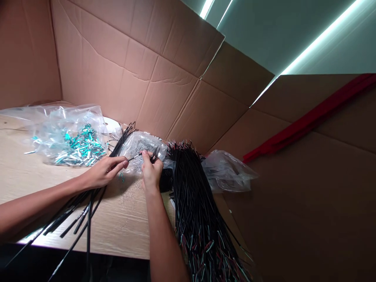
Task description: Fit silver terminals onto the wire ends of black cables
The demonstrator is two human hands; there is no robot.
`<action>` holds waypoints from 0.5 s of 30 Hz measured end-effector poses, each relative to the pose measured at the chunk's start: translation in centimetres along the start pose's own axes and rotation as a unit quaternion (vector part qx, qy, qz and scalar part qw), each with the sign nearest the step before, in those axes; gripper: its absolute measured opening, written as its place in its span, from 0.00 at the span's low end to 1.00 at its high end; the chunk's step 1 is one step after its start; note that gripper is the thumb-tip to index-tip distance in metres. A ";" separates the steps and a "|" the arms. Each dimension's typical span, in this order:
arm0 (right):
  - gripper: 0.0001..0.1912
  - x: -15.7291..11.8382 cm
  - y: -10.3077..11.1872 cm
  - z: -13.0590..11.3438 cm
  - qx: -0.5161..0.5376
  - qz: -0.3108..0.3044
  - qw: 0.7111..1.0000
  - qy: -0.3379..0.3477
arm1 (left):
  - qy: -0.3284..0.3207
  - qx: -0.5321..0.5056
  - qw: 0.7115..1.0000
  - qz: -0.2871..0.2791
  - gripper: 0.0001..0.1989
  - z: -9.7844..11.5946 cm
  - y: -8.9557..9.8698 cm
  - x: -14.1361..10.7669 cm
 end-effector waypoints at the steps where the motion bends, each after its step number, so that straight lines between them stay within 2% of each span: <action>1: 0.19 -0.1 0.0 0.0 0.016 0.012 1.000 -0.008 | -0.002 -0.006 1.000 -0.002 0.18 0.1 -0.1 0.0; 15: 0.16 -0.3 -0.8 -1.8 0.095 0.058 0.994 0.003 | 0.006 -0.047 0.999 0.013 0.19 1.2 0.3 0.8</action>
Point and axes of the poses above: each hand's wrist, its own x-axis towards the middle knuckle, its own y-axis out of the back of the hand, z = x × y, the point moved 7 cm from there along x, towards the middle knuckle, and after that the axes turned 7 degrees about z, right-handed, at the moved point
